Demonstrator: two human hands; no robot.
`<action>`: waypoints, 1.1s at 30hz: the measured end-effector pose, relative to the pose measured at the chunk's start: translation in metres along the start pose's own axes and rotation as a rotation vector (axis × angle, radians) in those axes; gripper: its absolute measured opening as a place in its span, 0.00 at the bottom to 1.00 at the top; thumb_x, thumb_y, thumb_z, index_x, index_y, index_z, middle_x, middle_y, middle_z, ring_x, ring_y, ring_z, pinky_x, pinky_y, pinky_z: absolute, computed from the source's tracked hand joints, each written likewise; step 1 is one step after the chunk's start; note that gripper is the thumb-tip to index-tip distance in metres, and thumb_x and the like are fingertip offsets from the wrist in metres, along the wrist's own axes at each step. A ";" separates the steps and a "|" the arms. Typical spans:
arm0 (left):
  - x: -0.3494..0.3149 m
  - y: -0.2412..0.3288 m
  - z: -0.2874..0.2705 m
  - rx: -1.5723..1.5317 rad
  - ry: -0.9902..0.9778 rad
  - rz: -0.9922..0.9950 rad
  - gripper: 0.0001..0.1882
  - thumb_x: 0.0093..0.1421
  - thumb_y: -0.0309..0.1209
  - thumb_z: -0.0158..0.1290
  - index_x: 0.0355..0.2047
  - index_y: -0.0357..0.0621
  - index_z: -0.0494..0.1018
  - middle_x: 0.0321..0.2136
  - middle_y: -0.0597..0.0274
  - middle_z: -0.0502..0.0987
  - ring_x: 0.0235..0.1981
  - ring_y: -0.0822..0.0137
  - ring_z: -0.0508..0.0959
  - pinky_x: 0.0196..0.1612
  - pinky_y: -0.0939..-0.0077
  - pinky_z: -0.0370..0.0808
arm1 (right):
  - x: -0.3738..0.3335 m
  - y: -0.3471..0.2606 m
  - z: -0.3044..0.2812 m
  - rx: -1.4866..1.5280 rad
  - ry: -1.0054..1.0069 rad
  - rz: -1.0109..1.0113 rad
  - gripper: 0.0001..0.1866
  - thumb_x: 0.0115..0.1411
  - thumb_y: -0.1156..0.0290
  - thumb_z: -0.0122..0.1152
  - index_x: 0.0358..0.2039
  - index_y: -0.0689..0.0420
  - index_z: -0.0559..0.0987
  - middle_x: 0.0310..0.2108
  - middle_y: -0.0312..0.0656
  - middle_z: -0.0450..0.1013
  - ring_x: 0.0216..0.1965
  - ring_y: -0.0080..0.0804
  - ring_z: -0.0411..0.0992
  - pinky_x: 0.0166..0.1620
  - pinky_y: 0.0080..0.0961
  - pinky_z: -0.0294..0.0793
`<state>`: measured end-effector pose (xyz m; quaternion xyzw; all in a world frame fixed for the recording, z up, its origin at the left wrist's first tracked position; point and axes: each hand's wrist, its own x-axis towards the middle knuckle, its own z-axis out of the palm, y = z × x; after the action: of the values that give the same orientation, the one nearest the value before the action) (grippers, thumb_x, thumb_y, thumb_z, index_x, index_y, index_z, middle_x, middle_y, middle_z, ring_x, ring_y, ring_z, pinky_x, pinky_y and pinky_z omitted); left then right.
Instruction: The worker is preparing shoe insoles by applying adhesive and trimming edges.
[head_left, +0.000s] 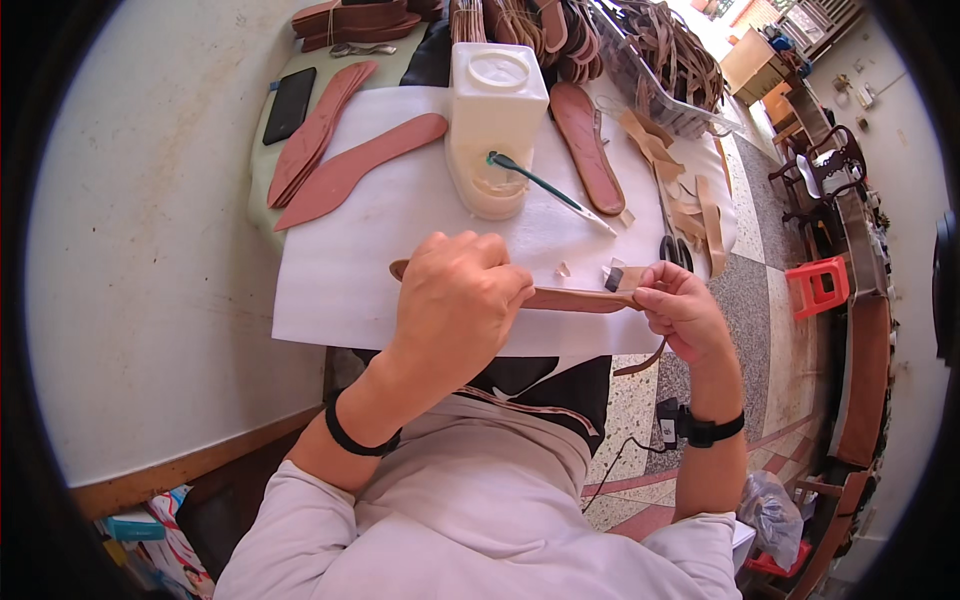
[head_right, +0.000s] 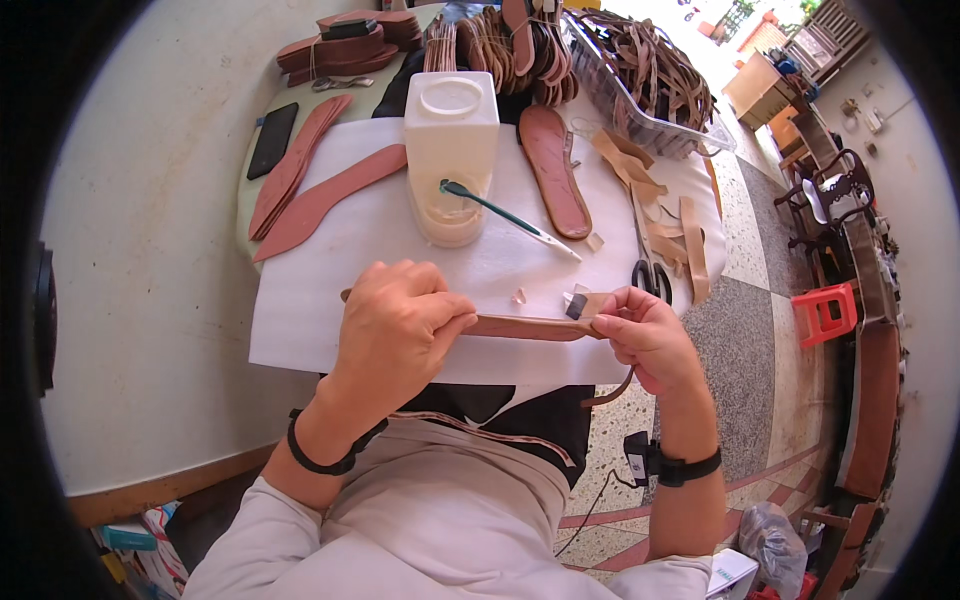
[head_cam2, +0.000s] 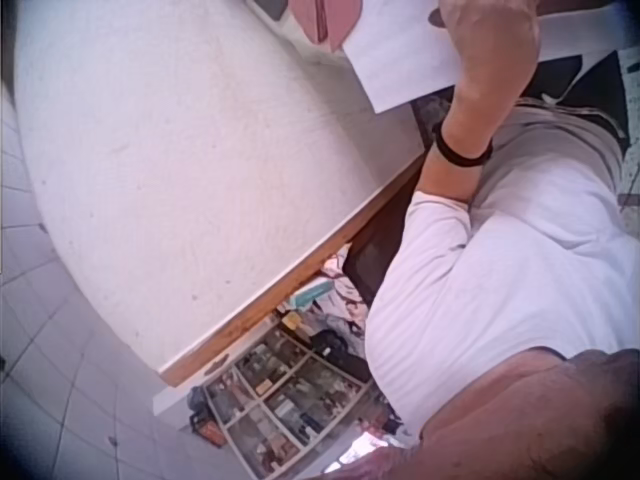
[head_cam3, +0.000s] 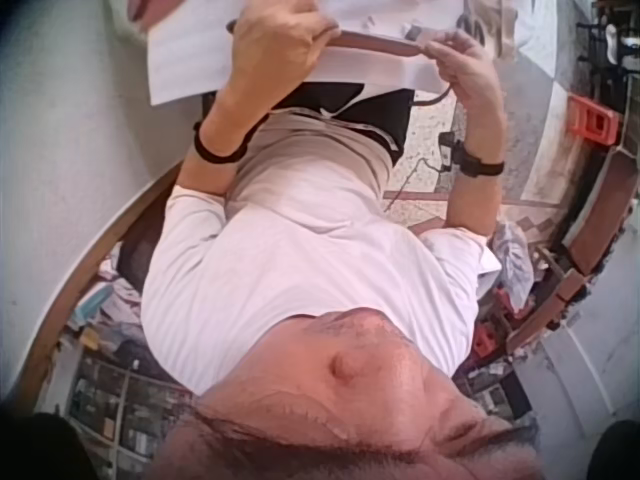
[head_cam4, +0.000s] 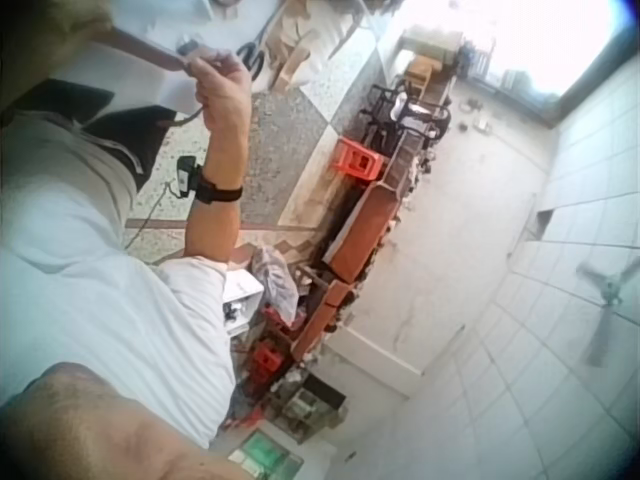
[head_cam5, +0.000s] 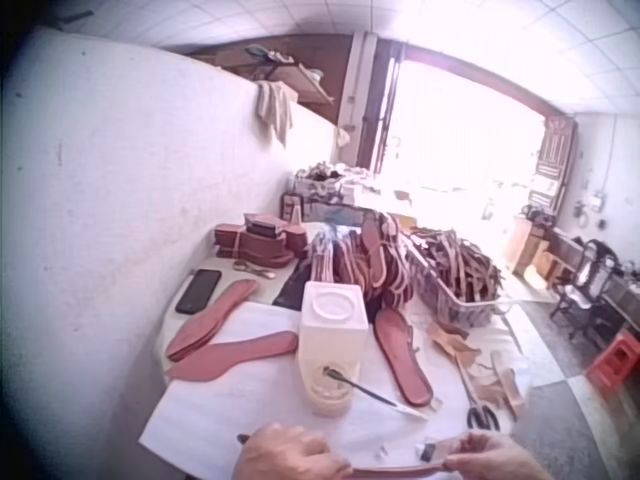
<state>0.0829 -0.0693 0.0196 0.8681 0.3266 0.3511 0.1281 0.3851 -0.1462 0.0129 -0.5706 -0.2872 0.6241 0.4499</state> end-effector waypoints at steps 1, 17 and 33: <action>0.000 0.000 0.000 -0.001 0.001 0.000 0.02 0.53 0.28 0.65 0.26 0.48 0.83 0.23 0.67 0.74 0.29 0.62 0.74 0.35 0.65 0.64 | 0.000 0.001 0.001 -0.017 0.008 -0.020 0.07 0.61 0.78 0.67 0.36 0.55 0.76 0.26 0.29 0.73 0.18 0.09 0.58 0.20 0.10 0.51; 0.003 -0.002 0.004 0.023 0.028 0.017 0.02 0.52 0.28 0.65 0.25 0.48 0.82 0.23 0.68 0.74 0.30 0.63 0.74 0.36 0.66 0.64 | -0.005 0.023 0.027 -0.669 0.283 -0.672 0.04 0.59 0.84 0.65 0.33 0.63 0.80 0.33 0.36 0.69 0.28 0.20 0.69 0.33 0.19 0.70; 0.004 -0.001 0.004 0.030 0.030 0.022 0.03 0.53 0.29 0.65 0.25 0.48 0.82 0.24 0.69 0.73 0.30 0.63 0.73 0.37 0.66 0.65 | -0.008 0.024 0.036 -1.130 0.342 -0.994 0.06 0.53 0.84 0.65 0.32 0.61 0.80 0.30 0.43 0.71 0.25 0.36 0.74 0.27 0.30 0.74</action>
<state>0.0872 -0.0660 0.0178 0.8680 0.3243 0.3607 0.1065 0.3438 -0.1578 0.0027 -0.6061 -0.7113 0.0102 0.3558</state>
